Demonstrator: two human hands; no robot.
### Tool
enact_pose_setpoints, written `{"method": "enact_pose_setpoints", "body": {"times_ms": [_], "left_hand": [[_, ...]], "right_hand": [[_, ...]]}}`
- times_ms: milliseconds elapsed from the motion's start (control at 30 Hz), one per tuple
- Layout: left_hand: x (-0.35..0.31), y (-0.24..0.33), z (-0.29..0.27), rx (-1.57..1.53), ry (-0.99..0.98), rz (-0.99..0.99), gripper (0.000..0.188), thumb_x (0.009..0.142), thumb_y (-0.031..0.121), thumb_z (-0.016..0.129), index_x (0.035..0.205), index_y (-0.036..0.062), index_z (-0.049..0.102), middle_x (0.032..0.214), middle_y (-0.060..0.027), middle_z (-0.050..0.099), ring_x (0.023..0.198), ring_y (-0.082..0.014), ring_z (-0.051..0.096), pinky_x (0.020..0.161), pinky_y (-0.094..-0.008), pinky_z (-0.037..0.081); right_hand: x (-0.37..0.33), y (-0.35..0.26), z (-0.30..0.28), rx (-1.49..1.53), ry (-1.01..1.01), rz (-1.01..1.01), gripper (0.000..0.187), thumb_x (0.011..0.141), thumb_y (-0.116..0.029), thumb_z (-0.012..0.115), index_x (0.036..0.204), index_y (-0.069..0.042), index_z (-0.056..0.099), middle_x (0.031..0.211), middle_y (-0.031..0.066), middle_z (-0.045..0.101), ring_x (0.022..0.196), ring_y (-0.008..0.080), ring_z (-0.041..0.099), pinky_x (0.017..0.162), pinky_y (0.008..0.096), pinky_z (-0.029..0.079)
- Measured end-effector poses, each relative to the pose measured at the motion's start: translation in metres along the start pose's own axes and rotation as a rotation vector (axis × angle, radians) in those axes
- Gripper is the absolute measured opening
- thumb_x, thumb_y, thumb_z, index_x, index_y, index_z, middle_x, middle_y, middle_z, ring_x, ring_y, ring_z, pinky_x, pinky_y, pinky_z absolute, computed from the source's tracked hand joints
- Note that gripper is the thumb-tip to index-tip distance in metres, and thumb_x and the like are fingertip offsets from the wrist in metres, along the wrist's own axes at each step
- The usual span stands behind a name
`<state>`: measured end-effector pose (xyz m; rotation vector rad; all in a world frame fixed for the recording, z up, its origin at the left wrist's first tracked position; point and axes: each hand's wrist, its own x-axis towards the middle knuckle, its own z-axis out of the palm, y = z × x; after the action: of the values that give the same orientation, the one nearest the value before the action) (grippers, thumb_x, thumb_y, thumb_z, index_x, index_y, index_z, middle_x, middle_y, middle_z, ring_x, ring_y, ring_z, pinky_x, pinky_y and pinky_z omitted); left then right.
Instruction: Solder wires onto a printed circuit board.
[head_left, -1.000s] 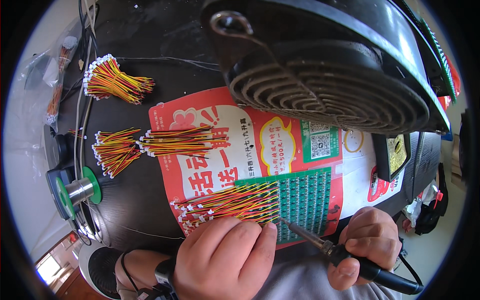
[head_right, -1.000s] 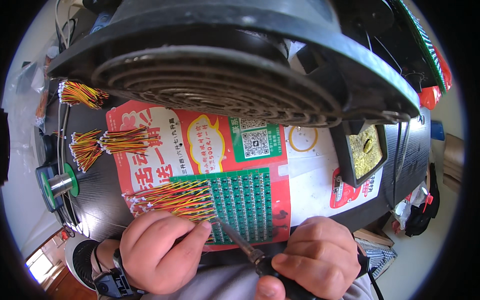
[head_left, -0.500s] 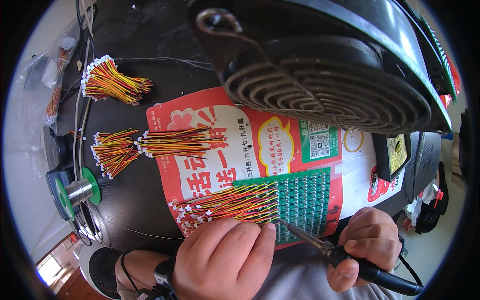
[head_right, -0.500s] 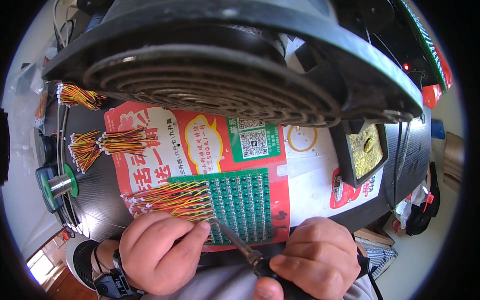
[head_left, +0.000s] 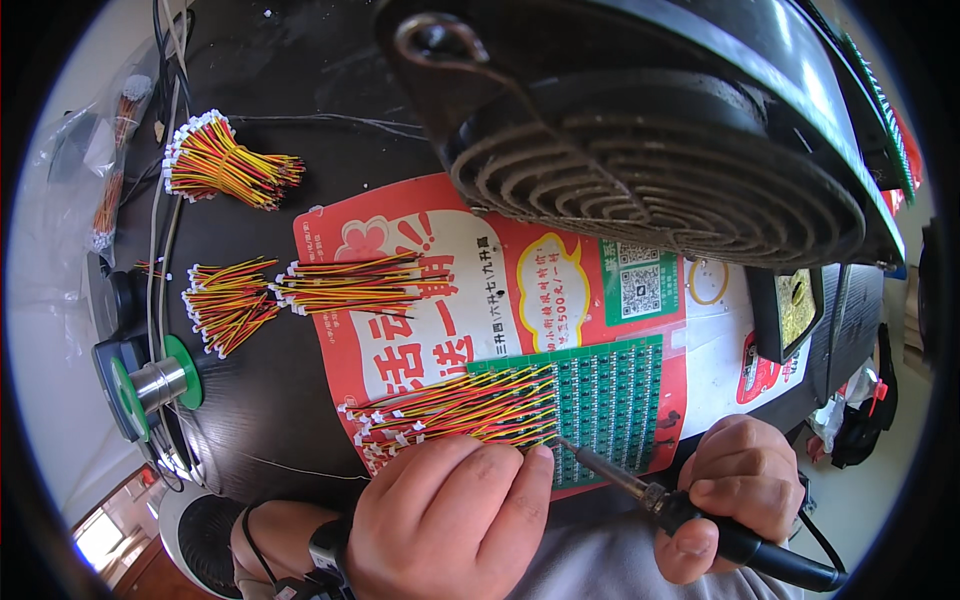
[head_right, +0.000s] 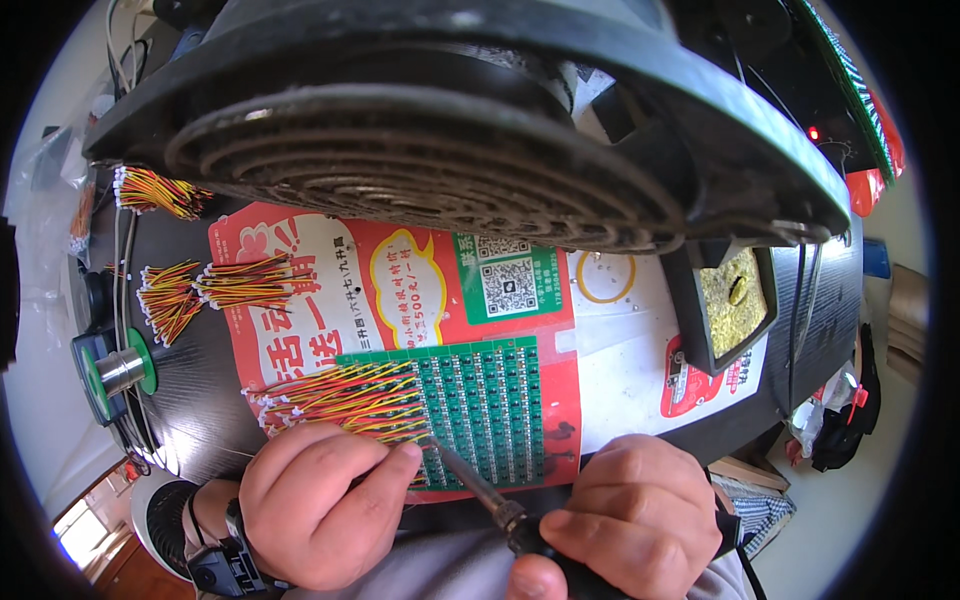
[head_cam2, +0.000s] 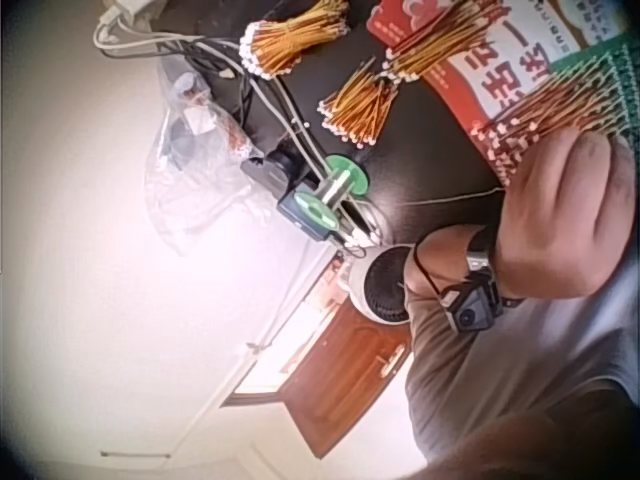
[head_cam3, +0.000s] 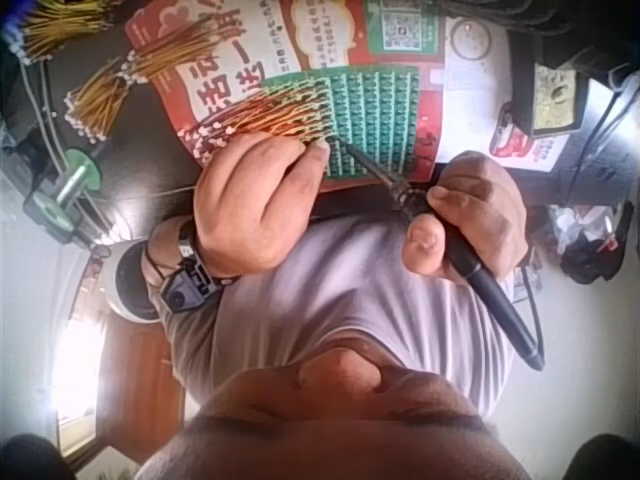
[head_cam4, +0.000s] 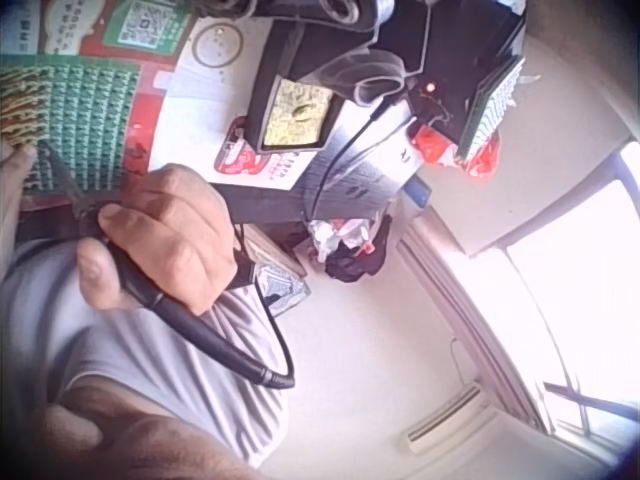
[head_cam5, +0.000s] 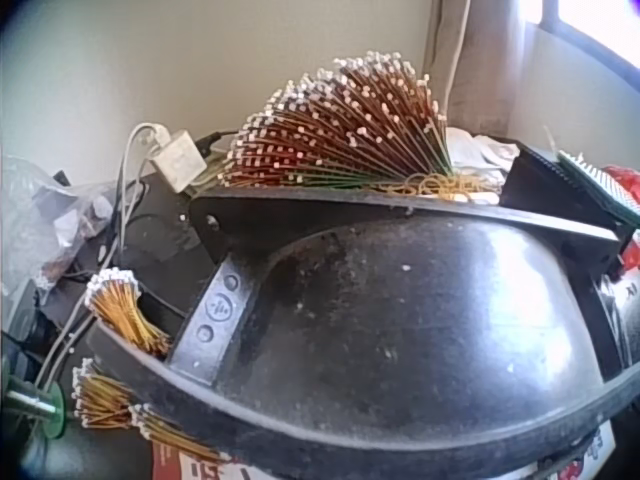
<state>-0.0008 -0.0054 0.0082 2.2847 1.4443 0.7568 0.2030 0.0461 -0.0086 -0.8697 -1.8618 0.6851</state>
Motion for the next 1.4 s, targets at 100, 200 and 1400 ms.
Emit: {"method": "enact_pose_setpoints", "body": {"times_ms": [100,200,1400], "left_hand": [[0.0,0.0,-0.001,0.004,0.002,-0.007,0.024,0.068,-0.005,0.068,0.092,-0.0085,0.068,0.077,-0.0111,0.06,0.06,-0.0211,0.059,0.052,-0.0321,0.05],[-0.003,0.009,0.0,0.057,0.025,-0.103,0.022,0.069,0.002,0.069,0.09,-0.0032,0.068,0.079,-0.0075,0.06,0.066,-0.02,0.061,0.056,-0.0307,0.052],[-0.008,0.008,0.005,-0.003,0.047,-0.119,0.023,0.068,-0.006,0.07,0.091,-0.0078,0.068,0.079,-0.0112,0.061,0.06,-0.0219,0.059,0.053,-0.0334,0.051]], "right_hand": [[-0.001,-0.001,0.001,0.0,-0.012,0.0,0.03,0.086,-0.033,0.065,0.079,-0.007,0.052,0.056,0.0006,0.045,0.043,0.0106,0.048,0.038,0.0223,0.037],[-0.005,-0.003,0.002,0.021,0.082,0.001,0.031,0.087,-0.034,0.064,0.08,-0.008,0.051,0.059,0.001,0.045,0.044,0.01,0.046,0.037,0.022,0.035],[-0.002,0.001,-0.003,0.029,0.017,-0.008,0.029,0.085,-0.032,0.065,0.081,-0.006,0.051,0.058,0.0009,0.045,0.046,0.0097,0.048,0.038,0.0205,0.039]]}}
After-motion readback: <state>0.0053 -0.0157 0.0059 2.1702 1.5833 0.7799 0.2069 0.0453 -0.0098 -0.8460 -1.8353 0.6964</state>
